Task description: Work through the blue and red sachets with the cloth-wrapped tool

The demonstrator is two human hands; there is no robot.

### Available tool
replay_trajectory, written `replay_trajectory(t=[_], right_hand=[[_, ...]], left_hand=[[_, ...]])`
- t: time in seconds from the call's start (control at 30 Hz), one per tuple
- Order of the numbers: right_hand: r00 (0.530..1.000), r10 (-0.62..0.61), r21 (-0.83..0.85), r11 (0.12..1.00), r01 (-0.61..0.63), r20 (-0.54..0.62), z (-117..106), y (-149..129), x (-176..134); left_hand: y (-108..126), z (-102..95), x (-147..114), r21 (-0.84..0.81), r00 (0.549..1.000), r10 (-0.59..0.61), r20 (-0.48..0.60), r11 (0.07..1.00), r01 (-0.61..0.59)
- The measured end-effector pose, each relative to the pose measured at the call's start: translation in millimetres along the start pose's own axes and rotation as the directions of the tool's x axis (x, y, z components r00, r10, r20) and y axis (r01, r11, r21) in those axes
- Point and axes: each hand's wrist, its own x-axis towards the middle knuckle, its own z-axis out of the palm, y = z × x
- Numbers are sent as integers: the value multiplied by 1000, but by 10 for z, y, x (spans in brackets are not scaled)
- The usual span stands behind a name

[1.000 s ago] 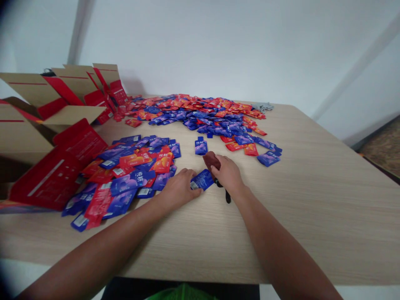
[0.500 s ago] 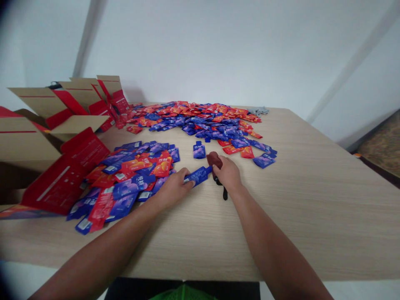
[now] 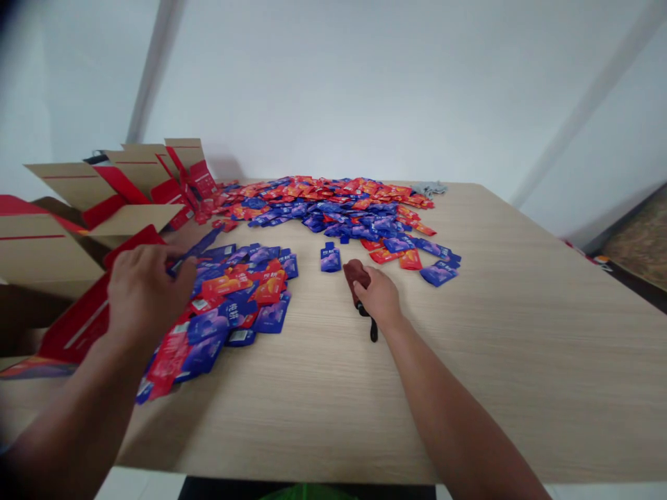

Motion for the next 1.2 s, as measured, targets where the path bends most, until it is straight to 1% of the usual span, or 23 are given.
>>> replay_trajectory(t=[0.03, 0.1, 0.13, 0.2, 0.23, 0.3, 0.37, 0.4, 0.5, 0.6, 0.63, 0.7, 0.73, 0.8, 0.87, 0.97, 1.03, 1.13, 1.2], right_hand=[[1000, 1, 4, 1000, -1, 1, 4, 3, -1], [1000, 6, 11, 1000, -6, 1, 14, 10, -3], [1000, 10, 17, 1000, -10, -1, 18, 12, -5], [1000, 14, 39, 999, -14, -7, 21, 14, -10], [1000, 17, 57, 998, -16, -12, 21, 14, -12], [999, 27, 106, 994, -24, -24, 15, 14, -15], [998, 47, 164, 986, -40, -42, 8, 15, -16], [997, 61, 195, 980, -49, -53, 5, 18, -16], [992, 99, 280, 957, -73, -79, -3, 32, -7], [986, 131, 333, 938, -91, -99, -10, 48, 8], [985, 139, 346, 933, -95, -106, -13, 52, 14], [982, 151, 367, 925, -99, -116, -19, 57, 23], [981, 153, 376, 921, -99, -118, -22, 58, 26], [982, 147, 388, 917, -92, -114, -25, 58, 29], [984, 140, 394, 915, -85, -112, -25, 58, 29], [982, 147, 392, 916, -88, -121, -19, 61, 29], [979, 155, 391, 915, -93, -129, -14, 64, 28], [979, 159, 402, 911, -95, -128, -11, 65, 26], [979, 159, 400, 912, -96, -128, -13, 61, 22]], left_hand=[[-82, 44, -66, 33, 1000, 2, 17, 999, -3], [-153, 156, -231, 31, 991, 48, 127, 998, -52], [-136, 215, -318, 0, 984, 76, 163, 997, -77], [1, 315, -466, -103, 966, 160, 202, 984, -142], [115, 353, -517, -172, 954, 202, 220, 971, -166], [416, 411, -554, -309, 924, 290, 249, 928, -208], [776, 475, -512, -409, 876, 383, 292, 878, -248], [965, 520, -468, -446, 843, 434, 318, 853, -271], [1510, 747, -287, -500, 785, 499, 368, 818, -285], [1948, 1075, -115, -480, 758, 488, 432, 836, -264], [2057, 1185, -75, -472, 752, 484, 448, 842, -261], [2210, 1374, -30, -457, 723, 489, 488, 849, -266], [2255, 1444, -26, -457, 712, 493, 500, 848, -267], [2292, 1528, -50, -453, 705, 490, 512, 852, -264], [2280, 1538, -104, -459, 704, 498, 507, 847, -269], [2217, 1435, -228, -487, 693, 536, 482, 821, -296], [2162, 1302, -355, -500, 682, 557, 474, 808, -312], [2070, 1027, -627, -490, 658, 572, 490, 805, -336], [2009, 825, -839, -473, 629, 596, 499, 796, -378]])
